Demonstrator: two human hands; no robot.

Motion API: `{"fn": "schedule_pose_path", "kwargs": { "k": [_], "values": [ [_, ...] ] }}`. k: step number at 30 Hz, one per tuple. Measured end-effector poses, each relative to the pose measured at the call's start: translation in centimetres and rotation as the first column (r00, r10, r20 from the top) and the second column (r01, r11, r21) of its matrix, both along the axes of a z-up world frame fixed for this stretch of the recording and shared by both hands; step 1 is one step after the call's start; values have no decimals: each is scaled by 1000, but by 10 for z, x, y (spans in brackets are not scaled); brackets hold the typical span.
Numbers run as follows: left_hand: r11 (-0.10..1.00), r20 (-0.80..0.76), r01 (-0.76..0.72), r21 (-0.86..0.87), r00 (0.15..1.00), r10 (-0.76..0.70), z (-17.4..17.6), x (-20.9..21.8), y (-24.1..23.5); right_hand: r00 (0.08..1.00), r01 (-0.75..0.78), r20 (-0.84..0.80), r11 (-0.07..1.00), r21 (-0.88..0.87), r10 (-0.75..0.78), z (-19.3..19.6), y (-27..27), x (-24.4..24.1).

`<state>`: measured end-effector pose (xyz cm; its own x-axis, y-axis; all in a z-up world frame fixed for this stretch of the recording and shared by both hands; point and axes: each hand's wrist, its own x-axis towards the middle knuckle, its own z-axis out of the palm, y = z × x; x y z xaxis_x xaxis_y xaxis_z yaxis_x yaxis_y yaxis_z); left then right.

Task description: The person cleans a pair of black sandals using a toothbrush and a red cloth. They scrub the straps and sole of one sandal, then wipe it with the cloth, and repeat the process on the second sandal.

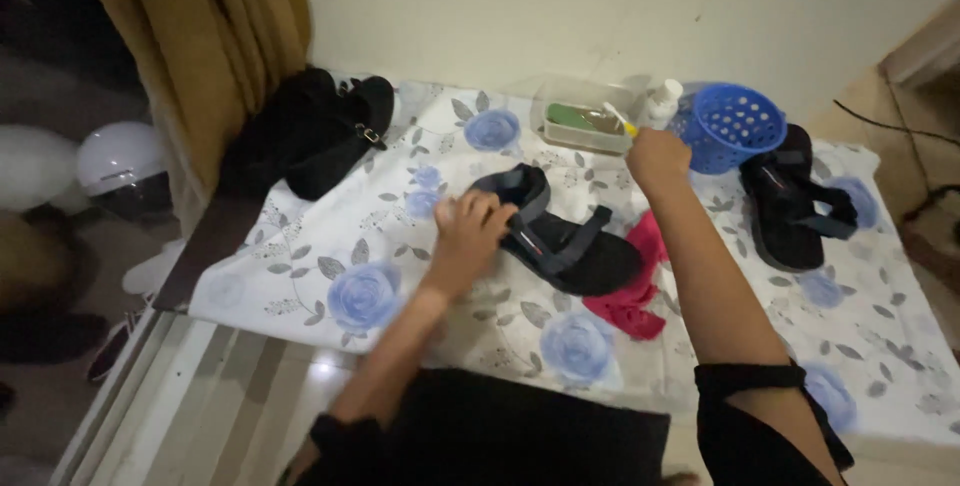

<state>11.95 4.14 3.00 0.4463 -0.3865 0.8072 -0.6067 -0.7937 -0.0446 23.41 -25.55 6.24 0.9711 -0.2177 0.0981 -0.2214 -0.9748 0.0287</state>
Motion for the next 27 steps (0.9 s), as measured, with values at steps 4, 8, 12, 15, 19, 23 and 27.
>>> {"fn": "schedule_pose_path", "kwargs": {
  "k": [4,8,12,15,19,23,27],
  "values": [
    [997,-8,-37,-72,999,37,-15,-35,-44,998,36,-47,997,-72,-40,-10,-4,19],
    [977,-159,-101,-190,985,70,-17,-59,-80,998,28,-62,998,-64,-32,3,-8,7],
    [992,-493,-4,-128,868,-60,-38,-41,-87,991,28,125,994,101,-40,10,-18,-34],
    [988,-464,70,-135,877,-125,-46,-35,-78,990,-10,134,943,333,-37,-12,-36,-78],
    [991,-454,119,-55,881,-131,-47,-34,-59,947,-285,292,778,560,137,6,34,-212],
    [990,-499,133,-43,856,-137,-29,-52,-42,1000,27,-23,907,420,-19,-46,72,-278],
    [1000,-492,-6,-17,871,-3,-19,-67,-46,983,-80,128,941,-329,129,-95,80,-291]
  ]
}}
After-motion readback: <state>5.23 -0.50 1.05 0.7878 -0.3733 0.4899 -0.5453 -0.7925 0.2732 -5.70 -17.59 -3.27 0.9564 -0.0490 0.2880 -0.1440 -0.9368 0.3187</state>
